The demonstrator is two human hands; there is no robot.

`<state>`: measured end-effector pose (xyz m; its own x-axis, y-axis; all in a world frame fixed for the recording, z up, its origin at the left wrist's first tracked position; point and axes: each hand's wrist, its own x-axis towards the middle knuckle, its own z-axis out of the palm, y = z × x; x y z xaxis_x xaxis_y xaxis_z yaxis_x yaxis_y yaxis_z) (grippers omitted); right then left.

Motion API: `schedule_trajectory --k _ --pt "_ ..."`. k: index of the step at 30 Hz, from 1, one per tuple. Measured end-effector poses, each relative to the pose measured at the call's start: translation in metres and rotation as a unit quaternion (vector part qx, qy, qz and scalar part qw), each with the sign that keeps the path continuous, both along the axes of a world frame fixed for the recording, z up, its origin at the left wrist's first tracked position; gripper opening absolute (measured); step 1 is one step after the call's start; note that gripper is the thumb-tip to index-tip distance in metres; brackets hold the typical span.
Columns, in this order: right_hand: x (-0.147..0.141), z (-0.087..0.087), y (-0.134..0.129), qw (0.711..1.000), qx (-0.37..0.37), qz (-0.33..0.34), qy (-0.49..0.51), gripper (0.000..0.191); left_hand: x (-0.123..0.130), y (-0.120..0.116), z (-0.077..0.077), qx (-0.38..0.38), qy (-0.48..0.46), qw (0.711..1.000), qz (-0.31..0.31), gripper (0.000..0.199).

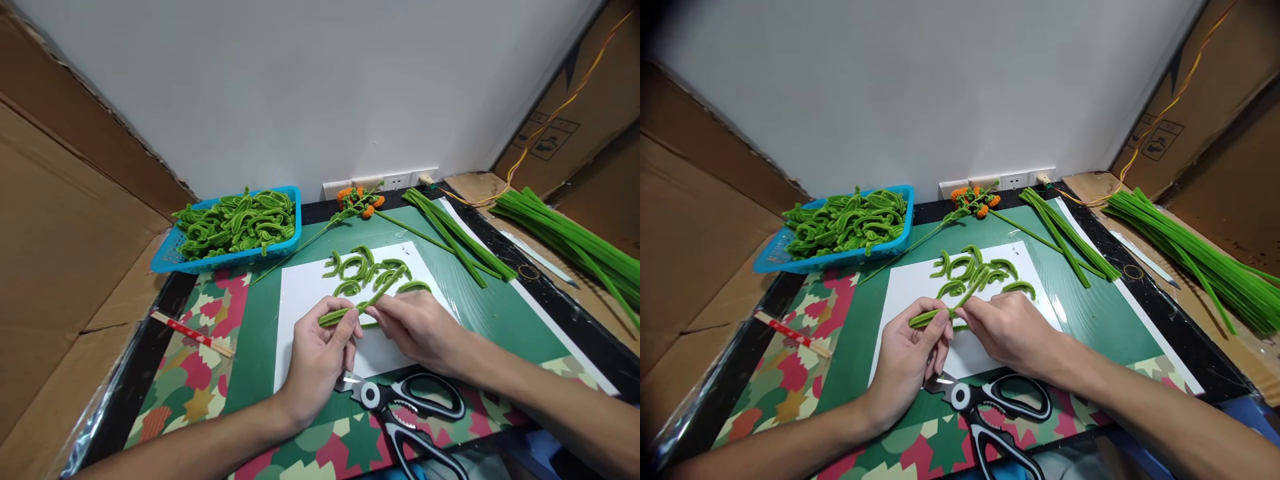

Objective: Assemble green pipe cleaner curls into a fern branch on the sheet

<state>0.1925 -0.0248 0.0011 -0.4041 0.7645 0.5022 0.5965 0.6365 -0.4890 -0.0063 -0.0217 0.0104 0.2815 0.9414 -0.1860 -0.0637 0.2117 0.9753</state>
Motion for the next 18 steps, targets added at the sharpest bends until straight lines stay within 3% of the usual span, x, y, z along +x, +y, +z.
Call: schedule_trajectory --k 5,11,14,18 --pt "0.006 0.000 0.000 0.992 0.078 -0.001 -0.100 0.032 0.000 0.000 -0.002 0.001 -0.008 1.000 0.003 0.033" --pt "0.003 0.008 -0.004 0.985 0.149 0.011 -0.083 0.030 -0.001 -0.004 -0.002 0.029 -0.001 1.000 0.002 0.027" --pt "-0.001 0.010 -0.006 0.987 0.153 0.000 -0.055 0.033 -0.003 -0.010 0.000 0.045 0.004 0.999 0.003 0.026" --pt "-0.004 0.013 -0.011 0.994 0.103 0.028 -0.022 0.025 -0.006 -0.020 0.001 0.102 0.010 0.995 -0.016 0.022"
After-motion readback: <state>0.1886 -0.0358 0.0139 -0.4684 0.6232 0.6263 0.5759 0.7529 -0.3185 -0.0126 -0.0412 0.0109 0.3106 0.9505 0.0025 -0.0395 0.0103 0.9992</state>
